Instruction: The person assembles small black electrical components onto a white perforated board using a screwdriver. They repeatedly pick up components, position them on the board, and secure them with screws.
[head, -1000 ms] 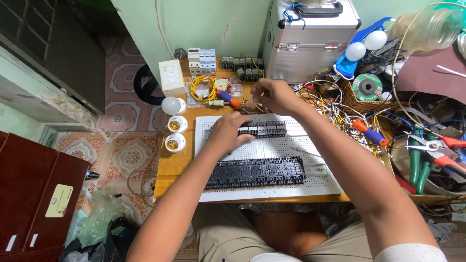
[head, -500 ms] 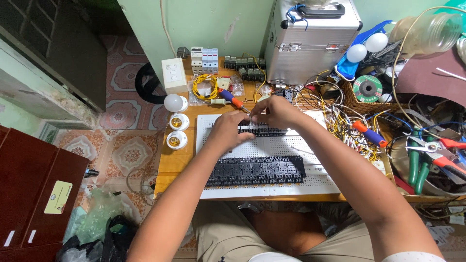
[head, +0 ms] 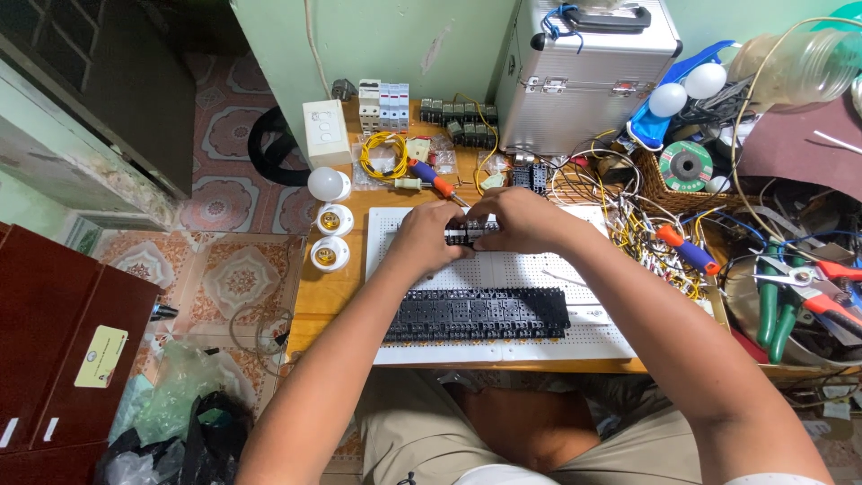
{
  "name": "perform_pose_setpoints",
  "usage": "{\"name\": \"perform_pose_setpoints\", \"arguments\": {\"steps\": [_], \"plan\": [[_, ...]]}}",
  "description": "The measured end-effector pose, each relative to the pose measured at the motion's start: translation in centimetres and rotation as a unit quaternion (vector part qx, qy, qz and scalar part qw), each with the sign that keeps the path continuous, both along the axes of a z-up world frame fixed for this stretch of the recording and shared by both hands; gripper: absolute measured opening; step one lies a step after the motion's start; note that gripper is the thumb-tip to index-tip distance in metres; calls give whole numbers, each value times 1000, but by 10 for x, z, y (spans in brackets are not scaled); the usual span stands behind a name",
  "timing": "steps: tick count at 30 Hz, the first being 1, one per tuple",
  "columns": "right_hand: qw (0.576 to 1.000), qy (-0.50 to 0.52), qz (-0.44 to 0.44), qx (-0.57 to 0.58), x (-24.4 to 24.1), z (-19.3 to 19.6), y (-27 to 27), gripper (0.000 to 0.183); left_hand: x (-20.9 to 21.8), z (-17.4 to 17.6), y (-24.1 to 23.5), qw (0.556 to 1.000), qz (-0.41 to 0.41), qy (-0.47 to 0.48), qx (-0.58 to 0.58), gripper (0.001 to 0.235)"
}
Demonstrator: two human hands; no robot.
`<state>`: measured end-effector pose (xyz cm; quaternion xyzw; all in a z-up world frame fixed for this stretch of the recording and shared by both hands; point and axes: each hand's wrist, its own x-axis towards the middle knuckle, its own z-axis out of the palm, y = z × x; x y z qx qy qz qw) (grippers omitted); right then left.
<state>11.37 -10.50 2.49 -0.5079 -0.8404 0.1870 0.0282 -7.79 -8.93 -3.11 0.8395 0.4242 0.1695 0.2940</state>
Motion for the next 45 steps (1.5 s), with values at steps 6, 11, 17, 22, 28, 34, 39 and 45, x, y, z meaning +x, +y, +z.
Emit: {"name": "perform_pose_setpoints", "arguments": {"steps": [6, 11, 17, 22, 28, 34, 39, 45], "plan": [[999, -43, 7, -13, 5, -12, 10, 44, 0, -5, 4, 1000, 19, -16, -16, 56], [997, -48, -21, -56, -3, 1, 12, 42, -1, 6, -2, 1000, 12, -21, -8, 50], [992, -85, -43, -78, -9, 0, 18, 34, 1, -4, 3, 1000, 4, -18, 18, 55], [989, -84, -54, -105, -4, -5, 27, 35, 3, -2, 3, 1000, 8, -9, 8, 56], [984, -69, -102, -127, -13, 5, 10, 39, 3, -6, 2, 1000, 18, -4, -3, 52], [987, -136, -69, -56, -6, 0, 12, 34, 6, -2, 3, 1000, 20, 20, -9, 50], [976, 96, -147, 128, 55, -29, 65, 22, 1, -10, 5, 999, 0, -9, 36, 48], [978, 13, -105, 178, 56, -63, 127, 18, -1, -7, 4, 999, -2, -5, 34, 49]]}}
